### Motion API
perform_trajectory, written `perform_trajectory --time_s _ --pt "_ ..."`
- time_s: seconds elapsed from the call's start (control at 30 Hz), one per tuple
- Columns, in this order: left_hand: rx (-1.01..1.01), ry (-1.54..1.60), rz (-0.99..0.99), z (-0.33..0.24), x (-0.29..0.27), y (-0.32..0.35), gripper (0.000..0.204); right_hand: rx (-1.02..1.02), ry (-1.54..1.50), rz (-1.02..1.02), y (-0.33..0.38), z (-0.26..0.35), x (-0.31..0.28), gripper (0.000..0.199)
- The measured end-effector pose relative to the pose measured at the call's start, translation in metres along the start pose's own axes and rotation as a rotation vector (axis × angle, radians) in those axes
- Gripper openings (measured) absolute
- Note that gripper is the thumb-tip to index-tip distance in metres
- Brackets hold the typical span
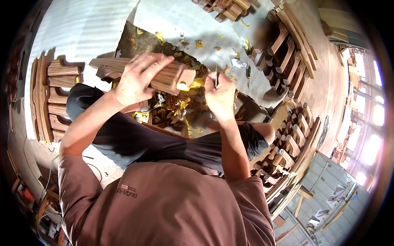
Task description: The person is using a scraper to remove excess glue and yellow tape from wooden furniture components. They work on one piece at a time, scraping different sides and ends before placing the finished component onto a stack.
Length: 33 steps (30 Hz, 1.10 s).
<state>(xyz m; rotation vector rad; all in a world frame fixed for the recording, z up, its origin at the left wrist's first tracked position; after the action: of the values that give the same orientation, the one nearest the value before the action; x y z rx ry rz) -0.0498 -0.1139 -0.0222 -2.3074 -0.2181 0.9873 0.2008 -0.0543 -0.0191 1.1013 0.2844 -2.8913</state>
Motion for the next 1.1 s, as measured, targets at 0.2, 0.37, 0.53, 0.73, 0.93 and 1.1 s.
perform_trajectory --time_s 0.2,0.37,0.53,0.73,0.93,1.1 --pt "-0.055 -0.158 0.006 0.020 0.001 -0.007 0.090 -0.036 -0.176 0.193 0.030 0.019 -0.023 0.007" --pt "-0.085 -0.202 -0.048 0.038 0.012 -0.011 0.080 0.163 -0.784 0.259 0.050 0.052 -0.067 0.010" --pt "-0.120 -0.170 -0.137 0.044 -0.004 -0.022 0.071 0.097 -0.232 -0.226 0.017 0.010 -0.056 0.004" --pt "-0.439 -0.157 -0.553 0.055 -0.101 -0.074 0.053 -0.066 0.742 0.174 0.031 -0.116 0.004 0.017" --pt "-0.565 0.520 -1.141 0.083 -0.217 -0.096 0.032 -0.063 0.567 0.148 0.028 -0.138 0.020 0.016" --pt "-0.984 0.864 -1.254 0.125 -0.219 -0.068 0.024 -0.325 0.172 -0.111 0.021 -0.049 0.008 0.049"
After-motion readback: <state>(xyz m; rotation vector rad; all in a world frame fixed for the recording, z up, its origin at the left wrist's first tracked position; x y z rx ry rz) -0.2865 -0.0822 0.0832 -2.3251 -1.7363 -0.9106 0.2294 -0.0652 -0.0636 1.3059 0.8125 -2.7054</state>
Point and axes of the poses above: each hand's wrist, its own y-axis away from the middle knuckle, its own x-axis out of the palm, z = x × y, the point moved 2 cm from there along -y, towards the middle knuckle, and after that the axes turned 12 degrees about -z, right-handed, at the moved point
